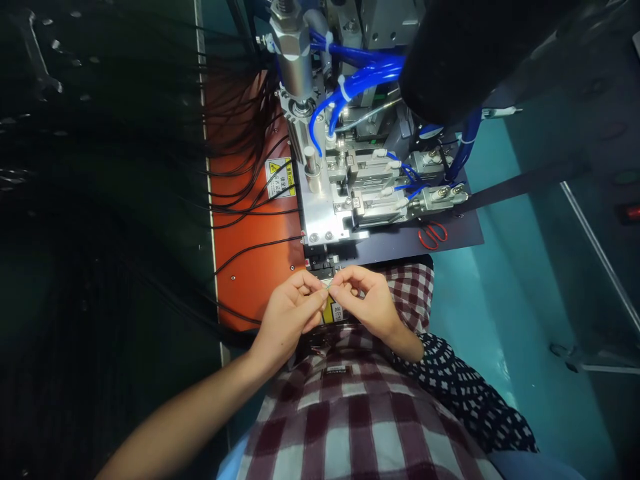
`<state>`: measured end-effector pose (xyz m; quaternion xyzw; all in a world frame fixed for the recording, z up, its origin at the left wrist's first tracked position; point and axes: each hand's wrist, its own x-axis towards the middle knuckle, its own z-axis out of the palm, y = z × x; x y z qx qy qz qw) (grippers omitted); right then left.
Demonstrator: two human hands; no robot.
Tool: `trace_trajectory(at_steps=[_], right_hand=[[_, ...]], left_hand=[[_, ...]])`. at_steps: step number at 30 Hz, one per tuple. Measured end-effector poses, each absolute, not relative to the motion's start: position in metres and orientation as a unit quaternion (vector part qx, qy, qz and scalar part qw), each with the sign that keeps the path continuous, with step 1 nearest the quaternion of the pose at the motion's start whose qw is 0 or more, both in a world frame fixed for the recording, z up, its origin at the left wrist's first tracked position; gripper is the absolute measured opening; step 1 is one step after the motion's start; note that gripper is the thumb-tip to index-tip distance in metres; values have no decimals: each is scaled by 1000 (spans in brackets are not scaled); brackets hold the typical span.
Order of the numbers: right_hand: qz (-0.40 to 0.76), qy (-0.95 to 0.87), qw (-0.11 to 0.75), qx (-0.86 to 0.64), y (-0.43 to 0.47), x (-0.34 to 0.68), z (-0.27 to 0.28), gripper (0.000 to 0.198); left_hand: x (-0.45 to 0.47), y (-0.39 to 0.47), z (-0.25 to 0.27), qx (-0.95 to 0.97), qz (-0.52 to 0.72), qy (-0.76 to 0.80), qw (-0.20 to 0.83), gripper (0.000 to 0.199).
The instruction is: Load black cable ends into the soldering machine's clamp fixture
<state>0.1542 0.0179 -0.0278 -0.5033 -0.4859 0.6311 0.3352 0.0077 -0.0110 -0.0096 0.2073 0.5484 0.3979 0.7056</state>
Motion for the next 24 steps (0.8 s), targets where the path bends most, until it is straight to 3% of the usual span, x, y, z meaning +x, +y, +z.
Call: trace_trajectory(at_steps=[15, 24], right_hand=[[617, -500, 341, -503, 17, 155, -28, 7], [672, -456, 319, -487, 20, 156, -29, 13]], left_hand=[[6, -14, -13, 223, 400, 536, 709, 22], [8, -12, -12, 228, 401, 542, 702, 21]])
